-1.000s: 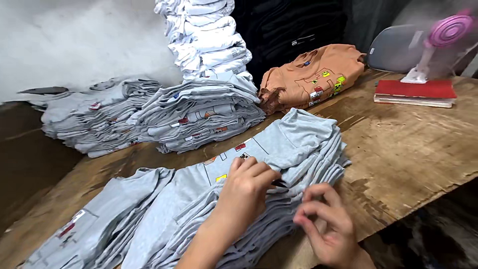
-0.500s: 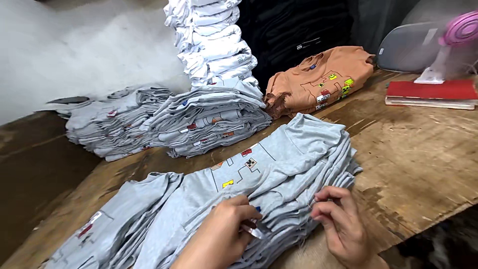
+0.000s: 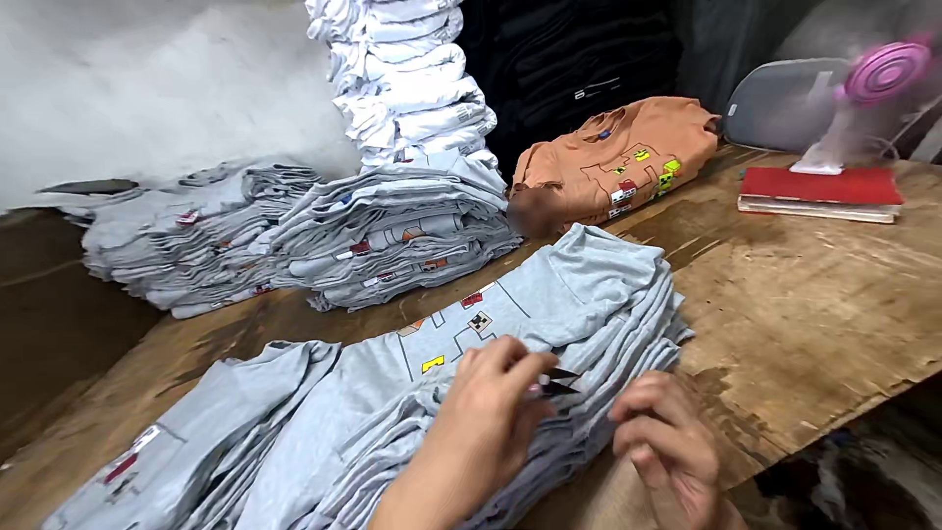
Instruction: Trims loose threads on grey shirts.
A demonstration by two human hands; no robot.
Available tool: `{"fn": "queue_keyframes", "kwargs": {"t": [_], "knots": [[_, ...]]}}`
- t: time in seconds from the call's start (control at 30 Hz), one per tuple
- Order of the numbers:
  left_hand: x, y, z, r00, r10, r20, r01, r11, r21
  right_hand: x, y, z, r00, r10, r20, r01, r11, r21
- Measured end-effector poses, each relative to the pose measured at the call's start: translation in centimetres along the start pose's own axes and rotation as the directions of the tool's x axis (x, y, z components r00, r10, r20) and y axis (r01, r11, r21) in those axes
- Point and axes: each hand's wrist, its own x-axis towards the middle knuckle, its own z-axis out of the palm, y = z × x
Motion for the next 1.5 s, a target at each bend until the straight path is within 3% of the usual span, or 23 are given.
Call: {"fn": "queue_keyframes", "kwargs": {"t": [0.07,0.17,0.27,0.33,0.43,0.53,0.63,0.73,0.9,1.03,1.2,1.33,1.43,1.5], "knots": [[-0.6,-1.5,-0.5,0.99,-0.097,0.099,0.104,0.992,-0.068,0.4,-0.2,0.1,0.999,0.03,0.012,-0.029,0.993,-0.113],[-0.2,-2.7,-0.3,0.959,-0.261,0.107,0.273,0.956,-0.108,1.1,-1.1,2.0,0.998,0.063,-0.02,-0.066,0.988,-0.137],[1.3,-2.9,0.6,0.934,-0.331,-0.136,0.335,0.942,0.007,1.4,-1.5,3.0,0.995,0.057,0.083,-0.038,0.974,-0.222],[2.3,-3.8,1.7,0.917,-0.342,-0.207,0.362,0.93,0.065,1.1,-1.0,2.6,0.992,0.053,0.117,-0.027,0.977,-0.211],[3.0,-5.3,3.1,0.904,-0.427,0.005,0.427,0.904,0.024,0.9,-0.9,1.8,0.989,0.147,0.028,-0.144,0.985,-0.1],[2.5,-5.4,3.3,0.952,-0.302,0.049,0.304,0.952,-0.048,1.1,-1.5,2.3,0.985,0.125,-0.12,-0.145,0.974,-0.176],[1.3,-4.7,1.9,0.987,-0.123,0.104,0.14,0.975,-0.174,0.8,-1.7,2.4,0.99,0.074,-0.119,-0.102,0.964,-0.247],[-0.6,-4.1,0.4,0.969,-0.036,0.243,0.103,0.958,-0.269,0.3,-1.3,2.2,0.993,0.077,-0.086,-0.095,0.966,-0.24],[-1.9,-4.0,1.2,0.993,-0.011,0.121,0.05,0.944,-0.327,0.4,-1.3,2.8,0.998,0.056,-0.028,-0.061,0.96,-0.273],[-1.7,-2.8,0.5,0.99,0.044,0.135,0.02,0.899,-0.437,0.7,-1.1,3.8,1.0,-0.029,-0.005,0.027,0.972,-0.234],[-1.3,-2.9,0.0,0.999,0.032,0.012,-0.028,0.969,-0.247,-0.1,-1.1,3.0,0.986,-0.045,-0.163,0.047,0.999,0.006],[-0.5,-2.8,0.3,0.987,0.148,-0.061,-0.149,0.989,-0.022,-0.1,-1.5,2.7,0.991,0.003,-0.135,-0.012,0.998,-0.065],[0.1,-3.4,-0.2,0.988,0.092,-0.123,-0.093,0.996,-0.004,0.7,-1.5,3.5,0.998,0.053,-0.028,-0.058,0.975,-0.215],[0.0,-4.2,-0.3,0.99,0.081,-0.117,-0.082,0.997,-0.008,1.0,-1.3,4.1,0.998,0.066,0.008,-0.063,0.978,-0.2]]}}
